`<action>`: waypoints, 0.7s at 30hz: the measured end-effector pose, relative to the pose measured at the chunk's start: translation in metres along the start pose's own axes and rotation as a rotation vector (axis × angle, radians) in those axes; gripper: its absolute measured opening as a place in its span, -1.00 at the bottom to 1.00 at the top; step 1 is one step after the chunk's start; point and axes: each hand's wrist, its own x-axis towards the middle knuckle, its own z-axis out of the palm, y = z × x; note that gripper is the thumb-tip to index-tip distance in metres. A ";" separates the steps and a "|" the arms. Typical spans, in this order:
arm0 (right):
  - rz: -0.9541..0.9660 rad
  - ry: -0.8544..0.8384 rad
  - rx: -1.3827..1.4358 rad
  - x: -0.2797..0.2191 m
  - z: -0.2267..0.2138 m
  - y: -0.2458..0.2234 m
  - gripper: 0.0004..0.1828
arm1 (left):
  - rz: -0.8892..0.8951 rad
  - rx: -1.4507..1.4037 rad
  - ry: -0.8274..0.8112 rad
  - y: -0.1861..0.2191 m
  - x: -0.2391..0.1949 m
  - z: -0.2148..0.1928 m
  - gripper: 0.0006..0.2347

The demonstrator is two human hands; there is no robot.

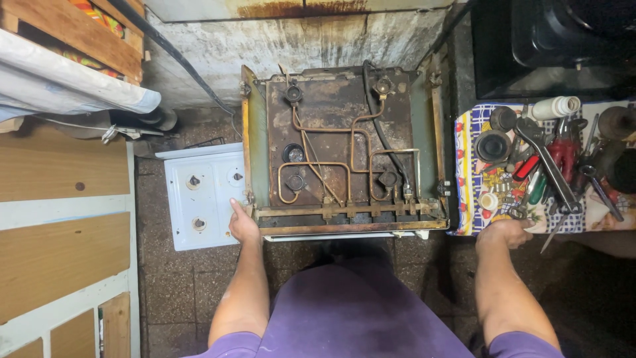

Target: The person works on a disassembled gas stove top, using a wrench to tighten a fitting on the gas line. They also handle a small white plastic pipe fitting and a screwdriver while manipulating the stove's internal components.

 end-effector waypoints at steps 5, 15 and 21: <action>-0.030 0.019 -0.016 0.005 0.004 0.002 -0.22 | 0.013 0.000 -0.006 -0.002 0.002 0.001 -0.27; 0.009 -0.012 0.021 -0.002 0.000 0.000 -0.20 | 0.017 0.011 -0.015 0.003 -0.005 -0.002 -0.26; 0.002 0.019 0.009 -0.004 0.000 -0.002 -0.22 | 0.014 0.007 -0.006 -0.001 0.002 0.001 -0.27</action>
